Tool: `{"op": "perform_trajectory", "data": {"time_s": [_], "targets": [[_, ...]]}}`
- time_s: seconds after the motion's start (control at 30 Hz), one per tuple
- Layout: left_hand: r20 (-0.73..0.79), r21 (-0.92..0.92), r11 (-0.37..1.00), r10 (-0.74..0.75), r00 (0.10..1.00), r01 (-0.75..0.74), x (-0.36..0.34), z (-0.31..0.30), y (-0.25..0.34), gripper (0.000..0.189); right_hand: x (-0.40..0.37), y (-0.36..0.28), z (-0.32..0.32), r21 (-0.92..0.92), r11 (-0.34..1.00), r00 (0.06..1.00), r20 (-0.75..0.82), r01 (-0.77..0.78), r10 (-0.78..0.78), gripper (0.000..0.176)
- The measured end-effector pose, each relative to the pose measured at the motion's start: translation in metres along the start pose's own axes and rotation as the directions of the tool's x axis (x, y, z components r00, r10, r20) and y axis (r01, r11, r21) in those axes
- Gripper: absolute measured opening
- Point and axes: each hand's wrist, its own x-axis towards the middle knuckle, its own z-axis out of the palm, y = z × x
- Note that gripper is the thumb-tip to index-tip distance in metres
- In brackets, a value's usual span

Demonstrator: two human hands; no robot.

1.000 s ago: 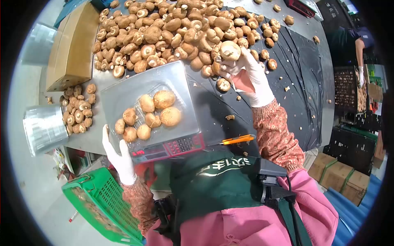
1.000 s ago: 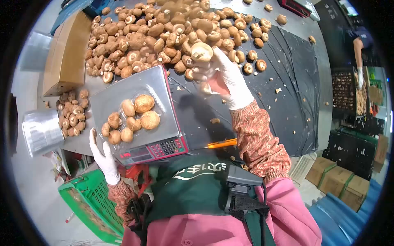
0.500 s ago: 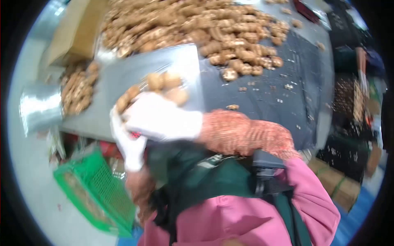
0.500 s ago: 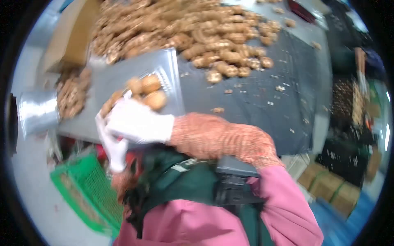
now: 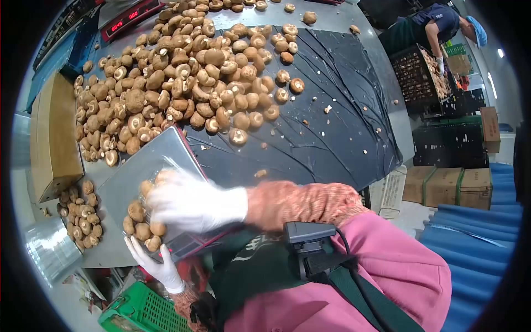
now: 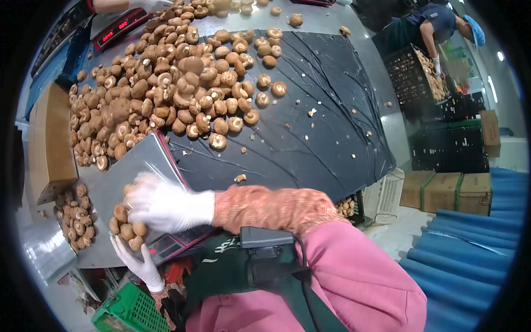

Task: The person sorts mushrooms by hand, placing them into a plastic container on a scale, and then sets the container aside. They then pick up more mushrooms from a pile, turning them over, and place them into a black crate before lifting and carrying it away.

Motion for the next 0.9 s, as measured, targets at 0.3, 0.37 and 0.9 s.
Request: {"op": "perform_trajectory", "data": {"time_s": [0.3, 0.37, 0.9], "targets": [[-0.076, 0.038, 0.996, -0.073, 0.994, 0.076, 0.019, -0.003, 0.018, 0.064, -0.177, 0.192, -0.172, -0.151, 0.356, 0.348, -0.724, -0.922, 0.595, 0.052], [-0.07, 0.078, 0.996, -0.036, 0.997, 0.041, 0.032, -0.003, 0.027, 0.064, -0.182, 0.209, -0.191, -0.325, 0.323, 0.457, -0.574, -0.889, 0.679, 0.06], [-0.082, 0.121, 0.993, 0.028, 0.996, -0.018, 0.047, -0.007, 0.042, 0.063, -0.251, 0.074, -0.262, -0.361, 0.263, 0.346, -0.188, -0.895, 0.919, 0.044]]}}
